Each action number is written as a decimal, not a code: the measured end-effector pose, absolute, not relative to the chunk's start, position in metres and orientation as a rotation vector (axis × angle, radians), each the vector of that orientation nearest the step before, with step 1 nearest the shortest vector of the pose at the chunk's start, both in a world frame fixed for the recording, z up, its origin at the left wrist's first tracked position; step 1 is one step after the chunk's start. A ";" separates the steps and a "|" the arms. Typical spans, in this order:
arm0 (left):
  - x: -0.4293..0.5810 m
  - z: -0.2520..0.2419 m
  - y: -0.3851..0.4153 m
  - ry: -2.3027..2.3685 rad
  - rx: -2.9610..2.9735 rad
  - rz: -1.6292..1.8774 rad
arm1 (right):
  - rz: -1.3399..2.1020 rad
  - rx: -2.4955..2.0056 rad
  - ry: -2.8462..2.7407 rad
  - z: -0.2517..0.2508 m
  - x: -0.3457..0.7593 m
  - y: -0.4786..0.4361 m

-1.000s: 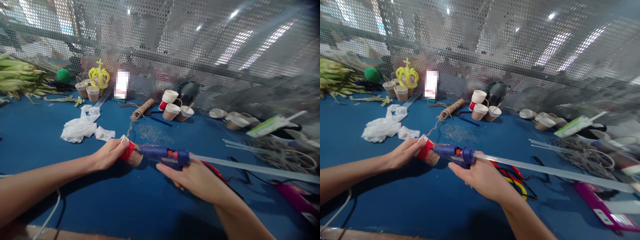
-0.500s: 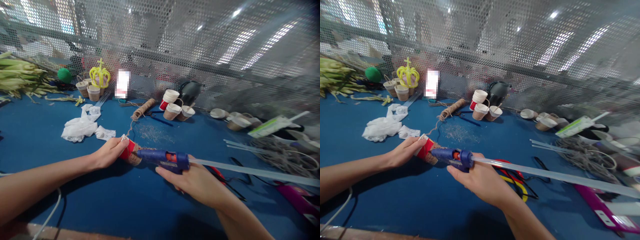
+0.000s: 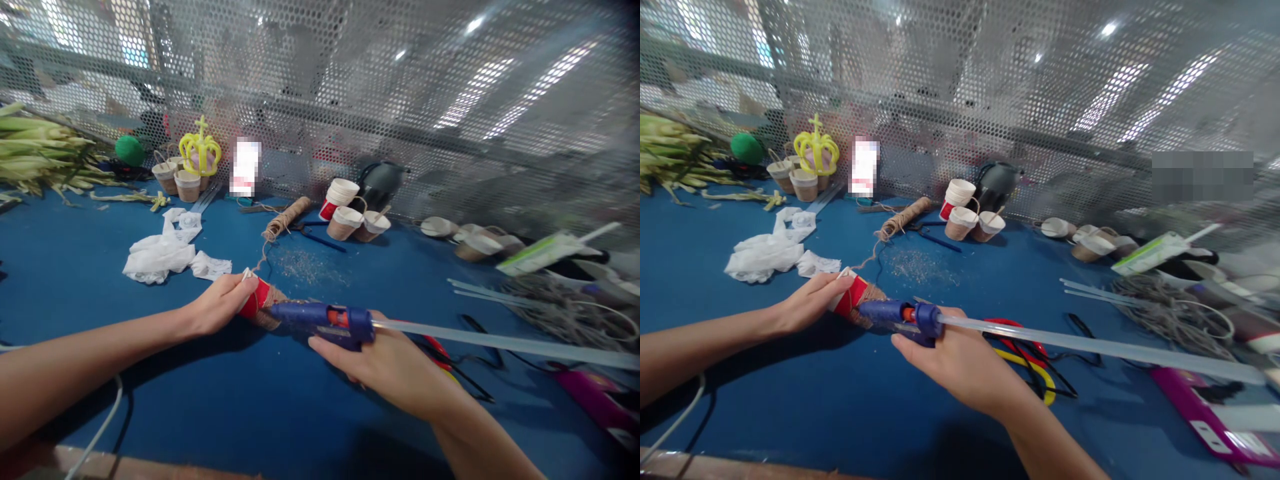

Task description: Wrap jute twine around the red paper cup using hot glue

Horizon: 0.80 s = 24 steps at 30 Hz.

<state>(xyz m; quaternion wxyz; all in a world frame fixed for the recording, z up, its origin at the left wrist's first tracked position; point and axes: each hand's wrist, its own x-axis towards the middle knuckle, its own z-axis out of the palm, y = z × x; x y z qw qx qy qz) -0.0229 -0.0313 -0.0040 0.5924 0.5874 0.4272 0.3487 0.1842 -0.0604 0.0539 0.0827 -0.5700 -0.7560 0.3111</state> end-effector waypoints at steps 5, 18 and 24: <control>-0.024 -0.008 -0.031 1.048 1.456 0.817 | 1.002 -1.661 -2.191 0.056 0.186 -0.057; -0.025 -0.009 -0.032 1.124 1.583 0.792 | 0.940 -1.712 -2.136 0.052 0.190 -0.051; -0.025 -0.010 -0.033 1.129 1.584 0.799 | 0.988 -1.718 -2.125 0.048 0.193 -0.048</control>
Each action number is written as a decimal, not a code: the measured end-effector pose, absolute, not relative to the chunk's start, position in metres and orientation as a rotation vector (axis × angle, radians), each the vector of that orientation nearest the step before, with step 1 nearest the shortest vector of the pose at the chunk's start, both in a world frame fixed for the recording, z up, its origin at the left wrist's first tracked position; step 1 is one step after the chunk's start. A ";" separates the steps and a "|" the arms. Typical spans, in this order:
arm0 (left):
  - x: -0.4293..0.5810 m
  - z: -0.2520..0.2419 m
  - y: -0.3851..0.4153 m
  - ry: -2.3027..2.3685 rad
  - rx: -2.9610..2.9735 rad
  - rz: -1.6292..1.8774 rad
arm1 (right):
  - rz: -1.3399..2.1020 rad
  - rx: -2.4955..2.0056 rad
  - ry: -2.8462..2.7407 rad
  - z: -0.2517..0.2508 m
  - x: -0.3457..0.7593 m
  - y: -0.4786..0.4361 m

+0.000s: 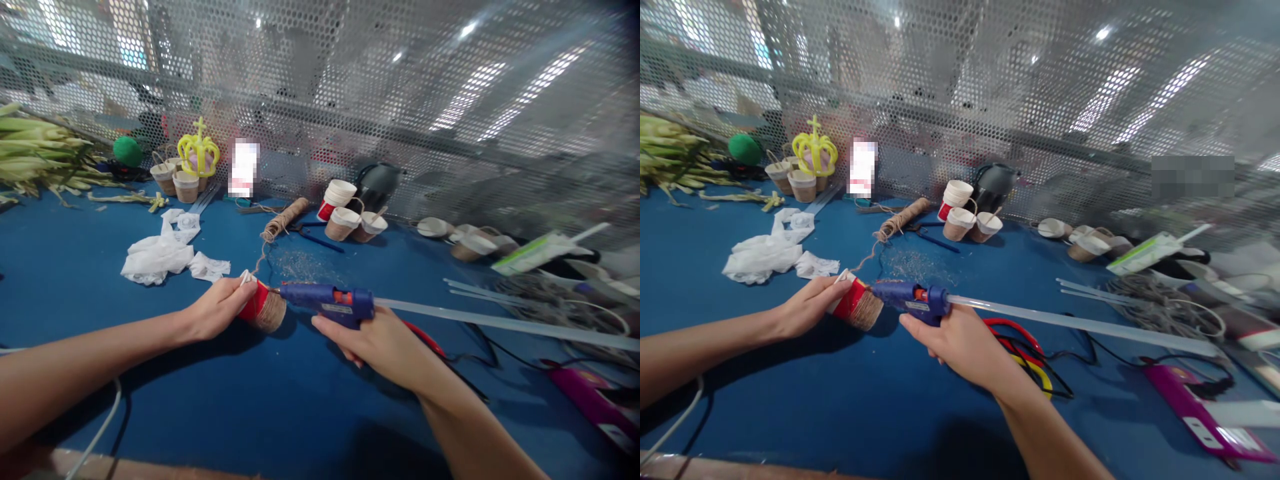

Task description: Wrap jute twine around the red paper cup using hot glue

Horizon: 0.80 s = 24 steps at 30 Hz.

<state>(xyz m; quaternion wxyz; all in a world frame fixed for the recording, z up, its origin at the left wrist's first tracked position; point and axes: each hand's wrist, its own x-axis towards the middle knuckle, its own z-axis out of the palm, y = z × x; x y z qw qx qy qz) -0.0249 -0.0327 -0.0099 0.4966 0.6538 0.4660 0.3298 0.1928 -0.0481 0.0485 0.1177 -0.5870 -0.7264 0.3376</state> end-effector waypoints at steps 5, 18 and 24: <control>-0.025 -0.010 -0.033 1.115 1.576 0.793 | 1.006 -1.707 -2.088 0.052 0.189 -0.048; -0.024 -0.009 -0.032 1.049 1.452 0.845 | 1.295 -1.517 -1.626 0.050 0.215 -0.002; -0.023 -0.012 -0.031 1.064 1.404 0.859 | 1.199 -1.653 -1.538 0.047 0.220 0.030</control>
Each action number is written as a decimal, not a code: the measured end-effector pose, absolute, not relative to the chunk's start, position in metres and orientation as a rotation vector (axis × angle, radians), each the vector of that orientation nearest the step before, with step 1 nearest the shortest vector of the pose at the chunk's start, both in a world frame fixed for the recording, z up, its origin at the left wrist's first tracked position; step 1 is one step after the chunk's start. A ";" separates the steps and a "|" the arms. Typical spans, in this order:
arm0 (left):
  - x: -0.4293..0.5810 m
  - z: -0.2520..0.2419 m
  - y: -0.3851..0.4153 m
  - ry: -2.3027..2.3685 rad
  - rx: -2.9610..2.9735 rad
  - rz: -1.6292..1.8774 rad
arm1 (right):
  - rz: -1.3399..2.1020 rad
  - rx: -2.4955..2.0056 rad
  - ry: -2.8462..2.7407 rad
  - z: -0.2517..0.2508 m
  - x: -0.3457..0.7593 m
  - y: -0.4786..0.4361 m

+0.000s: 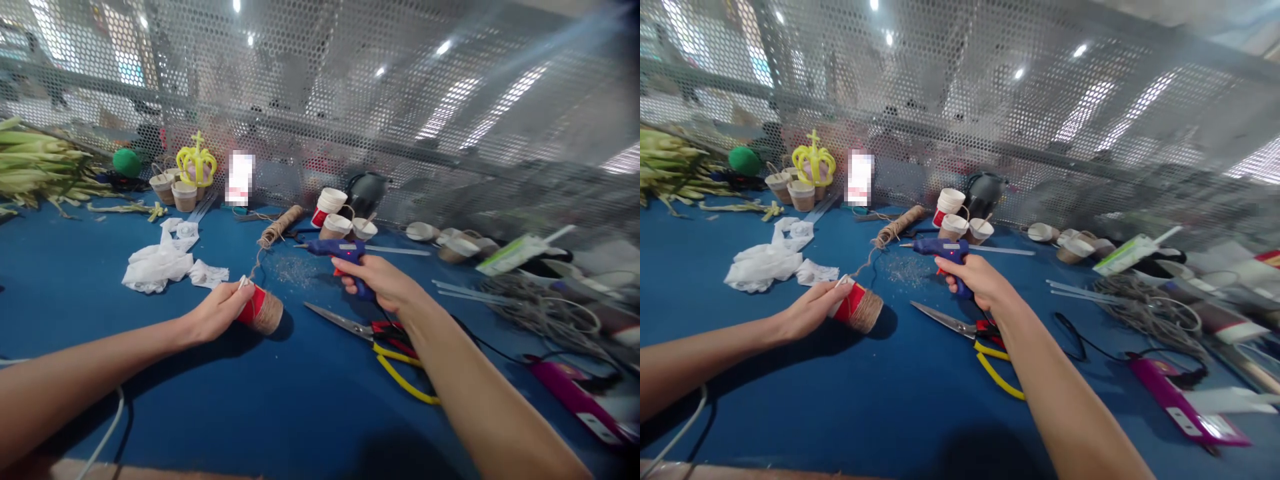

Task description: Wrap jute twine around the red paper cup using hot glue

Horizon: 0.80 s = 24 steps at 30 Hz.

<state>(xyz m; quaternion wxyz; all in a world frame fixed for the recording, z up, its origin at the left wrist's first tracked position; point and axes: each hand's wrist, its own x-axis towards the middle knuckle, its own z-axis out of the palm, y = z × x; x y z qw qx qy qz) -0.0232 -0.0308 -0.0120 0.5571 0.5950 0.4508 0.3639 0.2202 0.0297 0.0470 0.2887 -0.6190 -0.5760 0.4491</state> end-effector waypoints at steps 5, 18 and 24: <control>-0.023 -0.012 -0.031 1.058 1.390 0.862 | 1.006 -1.838 -1.601 0.032 0.223 0.053; -0.024 -0.017 -0.030 1.071 1.383 0.860 | 0.397 -2.157 -1.788 0.014 0.209 0.061; -0.024 -0.014 -0.033 1.057 1.463 0.809 | 0.772 -1.710 -2.090 0.038 0.167 0.024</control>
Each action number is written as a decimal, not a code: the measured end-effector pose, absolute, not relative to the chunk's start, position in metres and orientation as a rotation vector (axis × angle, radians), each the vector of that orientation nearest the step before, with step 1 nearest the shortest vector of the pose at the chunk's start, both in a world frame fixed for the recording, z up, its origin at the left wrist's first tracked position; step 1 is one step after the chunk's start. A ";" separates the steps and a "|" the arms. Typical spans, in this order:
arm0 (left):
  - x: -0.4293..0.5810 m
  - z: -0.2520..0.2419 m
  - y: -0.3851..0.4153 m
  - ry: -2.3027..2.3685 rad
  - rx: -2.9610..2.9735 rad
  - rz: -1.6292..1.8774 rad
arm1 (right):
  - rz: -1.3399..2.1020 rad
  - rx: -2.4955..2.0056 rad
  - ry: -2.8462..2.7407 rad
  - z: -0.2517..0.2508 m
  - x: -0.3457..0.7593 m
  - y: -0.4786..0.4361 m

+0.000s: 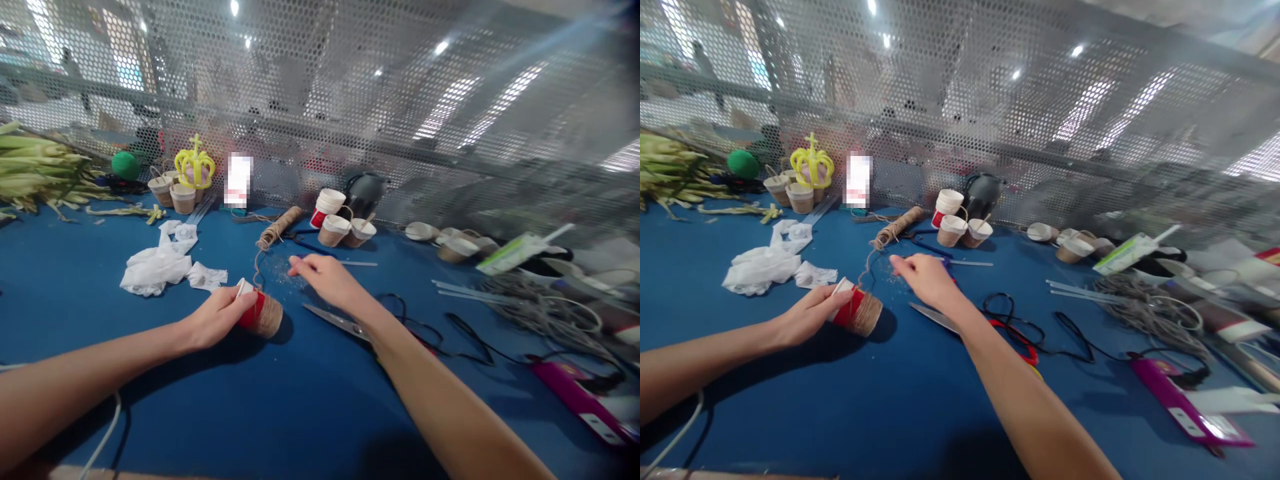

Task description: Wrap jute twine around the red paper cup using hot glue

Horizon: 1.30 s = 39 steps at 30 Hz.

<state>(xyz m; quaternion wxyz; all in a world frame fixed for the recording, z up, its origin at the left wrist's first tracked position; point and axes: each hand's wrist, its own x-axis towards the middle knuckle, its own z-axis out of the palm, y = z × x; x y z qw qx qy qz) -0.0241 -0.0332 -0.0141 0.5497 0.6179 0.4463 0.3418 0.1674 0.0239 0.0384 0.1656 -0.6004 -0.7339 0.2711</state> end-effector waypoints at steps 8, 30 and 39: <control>-0.025 -0.012 -0.036 1.041 1.545 0.782 | 1.424 -1.222 -1.951 0.022 0.128 0.011; -0.022 -0.002 -0.042 0.998 1.251 0.826 | 0.968 -1.168 -1.968 0.047 0.146 -0.005; -0.022 0.001 -0.048 0.944 1.227 0.846 | 0.964 -1.201 -1.988 0.045 0.144 -0.006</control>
